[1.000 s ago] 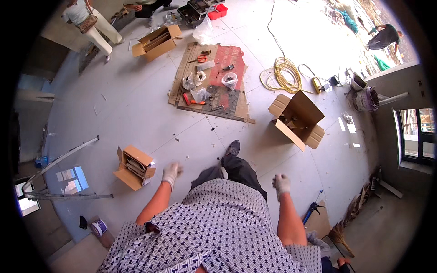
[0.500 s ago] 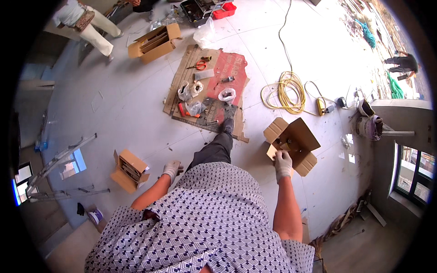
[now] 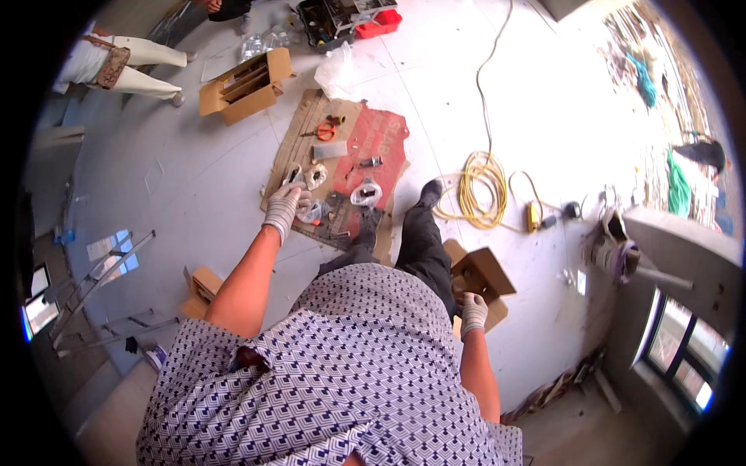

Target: The person walks through a construction site, opens a red toolbox, and sits on the floor to organize empty plastic water bottles into a cardboard box. They then close the toolbox and carry it outside.

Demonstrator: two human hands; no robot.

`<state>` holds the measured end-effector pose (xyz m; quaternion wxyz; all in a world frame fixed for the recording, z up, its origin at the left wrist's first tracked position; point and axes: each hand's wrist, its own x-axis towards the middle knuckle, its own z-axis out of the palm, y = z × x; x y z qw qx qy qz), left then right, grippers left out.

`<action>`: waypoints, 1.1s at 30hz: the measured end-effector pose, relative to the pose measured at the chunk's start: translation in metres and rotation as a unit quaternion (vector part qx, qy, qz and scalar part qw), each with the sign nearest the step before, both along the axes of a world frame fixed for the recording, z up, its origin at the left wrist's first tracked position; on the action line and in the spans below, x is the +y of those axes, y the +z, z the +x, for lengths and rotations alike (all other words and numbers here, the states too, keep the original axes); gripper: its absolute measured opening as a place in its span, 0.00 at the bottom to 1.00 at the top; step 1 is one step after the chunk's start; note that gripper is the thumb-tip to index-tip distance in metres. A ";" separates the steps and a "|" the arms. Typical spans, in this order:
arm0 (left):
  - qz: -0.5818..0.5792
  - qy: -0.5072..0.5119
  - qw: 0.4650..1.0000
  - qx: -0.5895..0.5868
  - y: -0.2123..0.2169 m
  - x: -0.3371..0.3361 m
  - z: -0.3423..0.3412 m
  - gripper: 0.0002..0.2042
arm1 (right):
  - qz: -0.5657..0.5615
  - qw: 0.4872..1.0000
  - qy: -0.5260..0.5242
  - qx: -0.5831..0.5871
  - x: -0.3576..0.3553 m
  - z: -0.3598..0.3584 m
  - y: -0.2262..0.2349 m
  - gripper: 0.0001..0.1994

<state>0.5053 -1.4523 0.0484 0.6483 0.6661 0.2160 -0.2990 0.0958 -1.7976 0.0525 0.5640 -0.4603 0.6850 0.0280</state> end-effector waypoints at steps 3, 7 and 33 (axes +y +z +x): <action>0.047 -0.008 0.998 -0.052 -0.044 -0.013 0.017 0.09 | -0.031 0.998 0.062 -0.012 -0.074 0.054 -0.016 0.09; 0.124 0.023 0.990 0.064 -0.072 -0.043 -0.011 0.12 | -0.006 0.997 0.073 0.016 -0.182 0.133 -0.012 0.11; 0.089 0.148 0.984 0.048 -0.090 -0.363 0.350 0.12 | 0.003 0.975 0.224 0.013 -0.529 0.644 0.020 0.07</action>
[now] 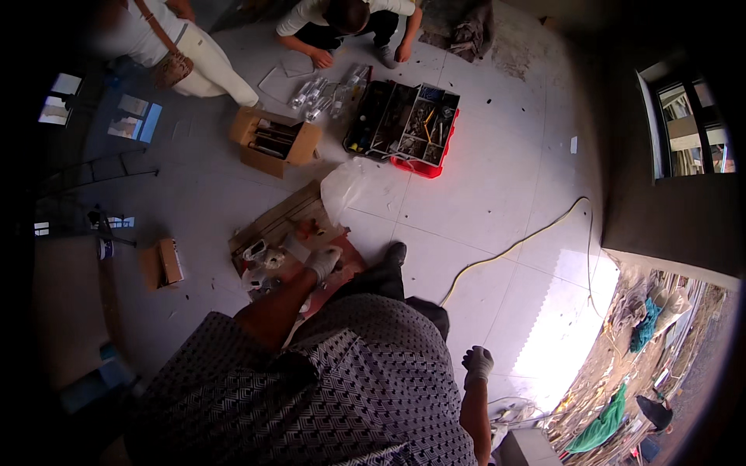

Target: The person walks through a construction site, opens a red toolbox, and sits on the floor to organize empty plastic water bottles into a cardboard box. They then close the toolbox and carry it outside.

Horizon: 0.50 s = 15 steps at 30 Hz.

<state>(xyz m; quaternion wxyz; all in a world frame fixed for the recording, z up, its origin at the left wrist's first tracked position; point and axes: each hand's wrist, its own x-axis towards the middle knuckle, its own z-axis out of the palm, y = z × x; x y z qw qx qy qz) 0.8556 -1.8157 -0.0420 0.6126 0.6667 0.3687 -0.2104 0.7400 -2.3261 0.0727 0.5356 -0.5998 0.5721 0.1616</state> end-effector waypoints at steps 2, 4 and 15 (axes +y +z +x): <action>-0.037 0.005 0.999 -0.037 0.012 -0.018 0.053 0.11 | 0.007 1.000 -0.009 -0.019 -0.026 0.032 0.002 0.08; -0.056 0.041 0.995 -0.074 0.031 -0.036 0.109 0.10 | 0.006 1.000 0.003 -0.022 -0.041 0.078 0.003 0.08; -0.028 0.287 0.958 0.001 0.020 -0.113 0.195 0.11 | 0.018 0.978 0.206 -0.008 -0.140 0.392 -0.023 0.11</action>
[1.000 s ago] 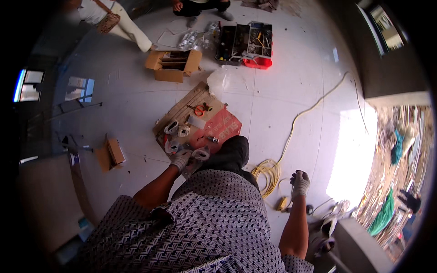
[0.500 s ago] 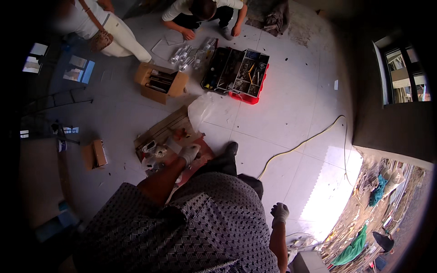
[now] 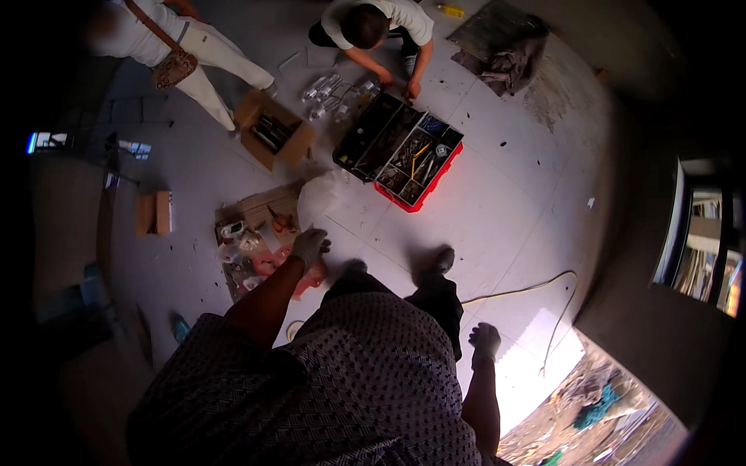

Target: The person walks through a construction site, opens a red toolbox, and sits on the floor to organize empty plastic water bottles into a cardboard box. They then close the toolbox and carry it outside.

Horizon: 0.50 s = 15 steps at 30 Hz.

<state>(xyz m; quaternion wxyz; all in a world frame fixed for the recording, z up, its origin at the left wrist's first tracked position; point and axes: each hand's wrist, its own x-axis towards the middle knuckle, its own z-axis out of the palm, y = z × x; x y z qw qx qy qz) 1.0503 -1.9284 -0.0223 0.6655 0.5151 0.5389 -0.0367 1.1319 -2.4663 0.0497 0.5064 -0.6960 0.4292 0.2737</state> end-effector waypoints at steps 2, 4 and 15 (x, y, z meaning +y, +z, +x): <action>-0.083 0.039 0.992 0.091 -0.004 -0.029 -0.012 0.11 | -0.002 0.999 0.046 -0.018 -0.025 0.059 0.000 0.09; -0.039 -0.037 0.992 0.115 0.004 -0.063 -0.025 0.12 | 0.008 0.994 0.105 -0.035 -0.043 0.122 -0.001 0.10; -0.058 0.110 0.987 0.102 0.038 -0.180 0.090 0.13 | -0.015 0.959 0.278 -0.062 -0.046 0.382 -0.021 0.09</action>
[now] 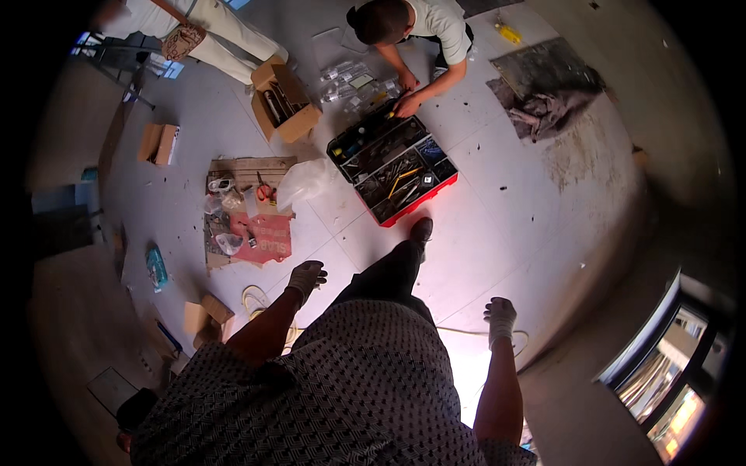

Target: The person walks through a construction site, opens a red toolbox, and sits on the floor to organize empty plastic water bottles into a cardboard box. They then close the toolbox and carry it outside.

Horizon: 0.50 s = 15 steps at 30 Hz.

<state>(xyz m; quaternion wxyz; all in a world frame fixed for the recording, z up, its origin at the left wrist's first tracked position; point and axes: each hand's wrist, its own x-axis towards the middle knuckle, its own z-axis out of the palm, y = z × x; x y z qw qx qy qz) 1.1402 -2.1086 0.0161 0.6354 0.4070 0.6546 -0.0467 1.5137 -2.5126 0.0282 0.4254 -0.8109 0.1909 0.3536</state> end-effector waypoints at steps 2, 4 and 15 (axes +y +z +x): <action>0.017 0.013 1.000 -0.007 -0.002 0.000 0.035 0.15 | -0.001 0.999 0.046 0.011 0.022 0.026 -0.008 0.09; 0.001 0.044 0.999 -0.003 -0.012 0.004 0.078 0.15 | -0.007 0.997 0.075 0.019 0.031 0.052 -0.022 0.08; 0.061 0.151 0.981 -0.108 0.019 0.034 0.248 0.14 | -0.002 0.952 0.300 0.057 0.204 0.216 -0.009 0.11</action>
